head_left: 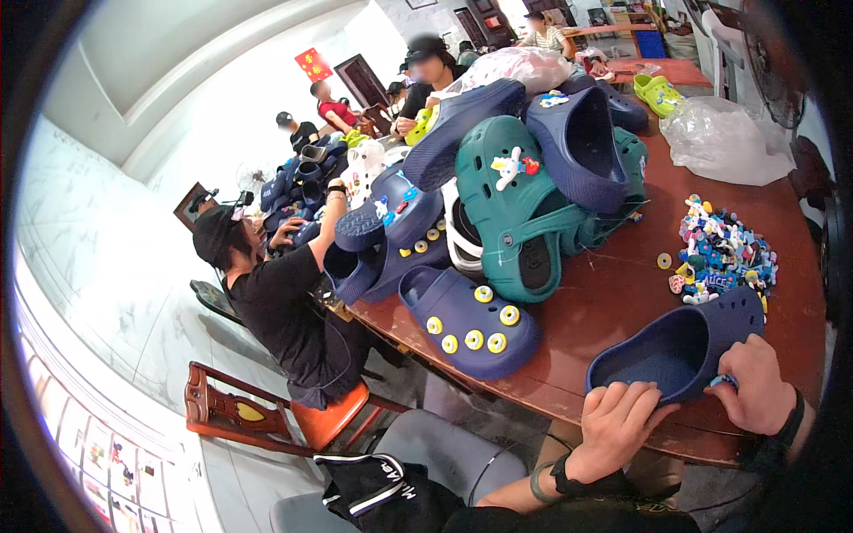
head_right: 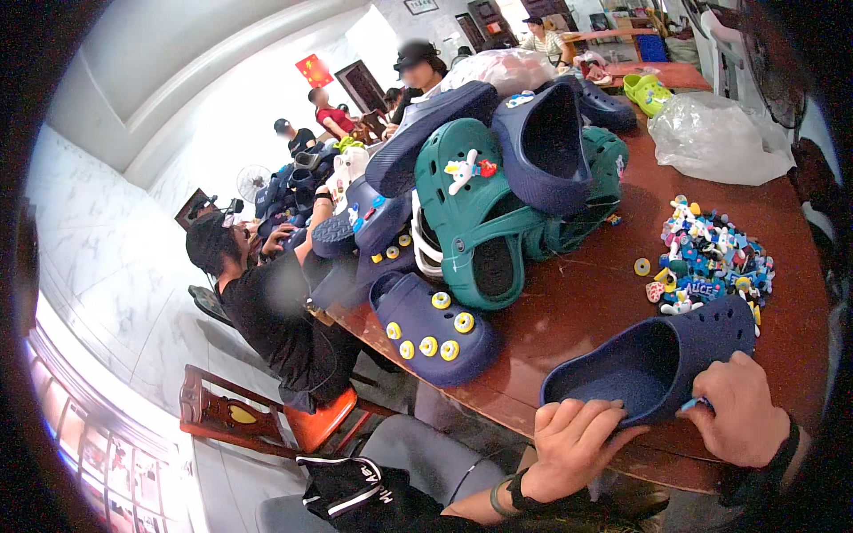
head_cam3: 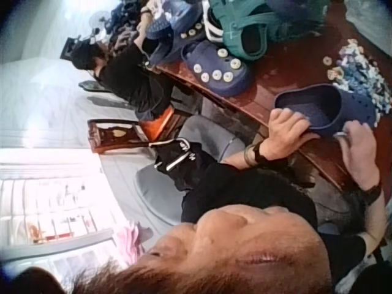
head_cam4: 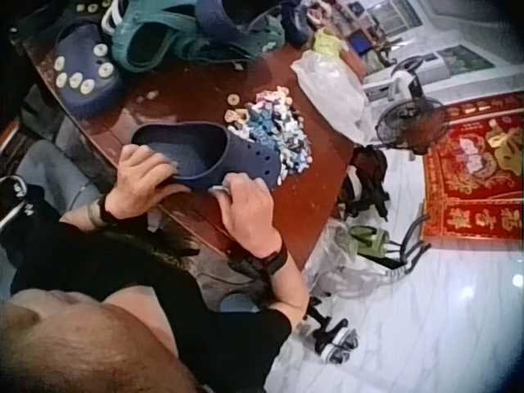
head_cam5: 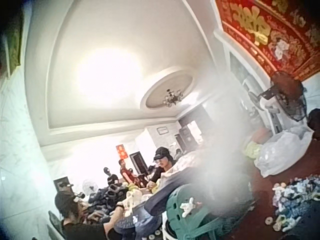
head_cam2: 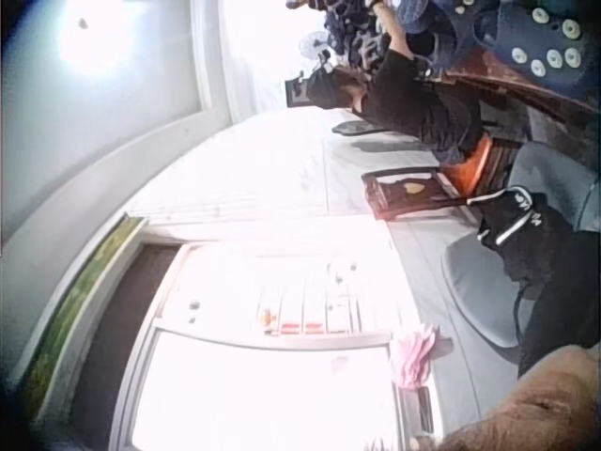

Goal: Attaching decorative charms or jibbitz to foam clogs.

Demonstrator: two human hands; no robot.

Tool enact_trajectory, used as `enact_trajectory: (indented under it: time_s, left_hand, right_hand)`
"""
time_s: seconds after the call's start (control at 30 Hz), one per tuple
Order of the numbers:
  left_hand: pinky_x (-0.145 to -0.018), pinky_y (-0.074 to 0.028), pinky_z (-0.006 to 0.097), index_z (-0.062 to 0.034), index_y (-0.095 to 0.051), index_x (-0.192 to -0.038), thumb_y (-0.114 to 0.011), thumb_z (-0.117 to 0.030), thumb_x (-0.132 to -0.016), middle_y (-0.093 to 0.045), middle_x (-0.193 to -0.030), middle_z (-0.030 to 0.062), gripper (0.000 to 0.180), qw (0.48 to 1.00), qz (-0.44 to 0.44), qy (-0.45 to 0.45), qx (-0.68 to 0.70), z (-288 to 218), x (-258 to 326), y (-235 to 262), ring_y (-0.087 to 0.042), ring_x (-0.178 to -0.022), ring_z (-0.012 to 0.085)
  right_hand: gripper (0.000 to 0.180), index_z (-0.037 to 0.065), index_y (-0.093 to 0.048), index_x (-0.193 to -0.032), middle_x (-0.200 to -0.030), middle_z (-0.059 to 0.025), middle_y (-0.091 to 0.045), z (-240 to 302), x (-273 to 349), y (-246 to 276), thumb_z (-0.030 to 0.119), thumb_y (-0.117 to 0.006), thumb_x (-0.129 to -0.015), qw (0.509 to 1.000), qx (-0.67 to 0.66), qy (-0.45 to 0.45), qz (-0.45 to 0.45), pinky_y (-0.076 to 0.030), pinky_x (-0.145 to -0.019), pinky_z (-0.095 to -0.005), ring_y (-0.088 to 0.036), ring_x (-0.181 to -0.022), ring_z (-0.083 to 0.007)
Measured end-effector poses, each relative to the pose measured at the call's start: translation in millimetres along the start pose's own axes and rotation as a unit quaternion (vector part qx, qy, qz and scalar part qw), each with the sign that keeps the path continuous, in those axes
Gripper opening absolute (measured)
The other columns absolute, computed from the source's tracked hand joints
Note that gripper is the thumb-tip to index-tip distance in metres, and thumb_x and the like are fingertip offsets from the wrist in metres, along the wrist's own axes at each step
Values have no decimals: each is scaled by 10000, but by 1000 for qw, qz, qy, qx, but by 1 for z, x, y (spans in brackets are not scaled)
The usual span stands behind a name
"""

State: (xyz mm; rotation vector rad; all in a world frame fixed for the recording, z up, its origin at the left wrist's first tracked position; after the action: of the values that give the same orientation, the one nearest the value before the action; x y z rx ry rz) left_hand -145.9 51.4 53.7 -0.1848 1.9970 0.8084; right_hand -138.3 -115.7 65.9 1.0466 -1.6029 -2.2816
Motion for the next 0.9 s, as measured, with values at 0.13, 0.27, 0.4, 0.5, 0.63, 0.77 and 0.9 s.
enact_trajectory:
  time_s: [0.13, 0.27, 0.4, 0.5, 0.63, 0.77, 0.9]
  left_hand:
    - [-671, -349, 293, -110, -640, -923, -823, -252, -724, -647, -913, -21, 305, 1000, -2, -8, 1, -1, 0, 2, -548, -725, 133]
    - [-674, -347, 293, -115, -642, -919, -826, -256, -721, -648, -910, -24, 305, 1000, 1, -7, -10, -2, -2, 2, -550, -730, 129]
    - [-678, -343, 293, -119, -645, -911, -831, -261, -715, -648, -890, -28, 306, 1000, 4, -4, -15, -3, -3, 3, -546, -723, 129]
    - [-679, -340, 295, -118, -648, -904, -835, -264, -711, -644, -871, -30, 306, 1000, 16, 0, -12, -2, -4, 1, -541, -714, 131]
    - [-677, -335, 298, -116, -651, -900, -839, -268, -710, -639, -858, -29, 308, 999, 29, 8, -11, 0, -5, -1, -536, -705, 135]
    - [-675, -334, 300, -114, -652, -903, -841, -272, -709, -638, -856, -27, 314, 999, 39, 5, -9, 0, -6, -1, -532, -700, 136]
    - [-673, -333, 299, -113, -649, -909, -843, -268, -710, -638, -857, -26, 319, 999, 34, 2, -9, -1, -6, 0, -537, -706, 136]
  right_hand:
    - [372, 85, -529, -868, -762, -86, -496, 1, 0, 0, -13, -734, -573, 996, -42, 81, -11, -373, -671, -434, -478, -665, -311]
    - [374, 85, -534, -860, -703, -63, -467, 5, 3, -6, 5, -727, -550, 990, -31, 137, -5, -372, -636, -419, -474, -617, -292]
    - [349, 98, -547, -836, -694, -50, -482, 16, 11, -7, 32, -756, -565, 979, 48, 199, -16, -365, -597, -400, -490, -607, -270]
    - [331, 116, -554, -829, -697, -43, -503, 4, 5, -6, 60, -794, -607, 987, -44, 155, -1, -368, -576, -400, -501, -611, -264]
    - [327, 140, -568, -827, -689, -37, -517, -18, -3, -6, 119, -843, -652, 985, -156, 77, 0, -382, -562, -408, -504, -613, -273]
    - [306, 149, -584, -797, -692, -37, -533, -25, -1, -11, 142, -856, -657, 985, -158, 61, 20, -389, -554, -402, -504, -612, -275]
    - [286, 143, -591, -775, -699, -37, -548, -20, 1, -15, 144, -853, -660, 986, -126, 101, 49, -392, -554, -390, -509, -609, -273]
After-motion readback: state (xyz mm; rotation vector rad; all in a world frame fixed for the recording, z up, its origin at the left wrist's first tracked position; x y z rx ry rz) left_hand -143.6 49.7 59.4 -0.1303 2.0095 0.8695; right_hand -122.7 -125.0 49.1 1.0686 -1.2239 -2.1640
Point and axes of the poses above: each hand's wrist, its own x-axis away from the middle knuckle, its own y-axis out of the back of the hand, z = x × y, the point moved 10 cm from there along -x, towards the middle knuckle
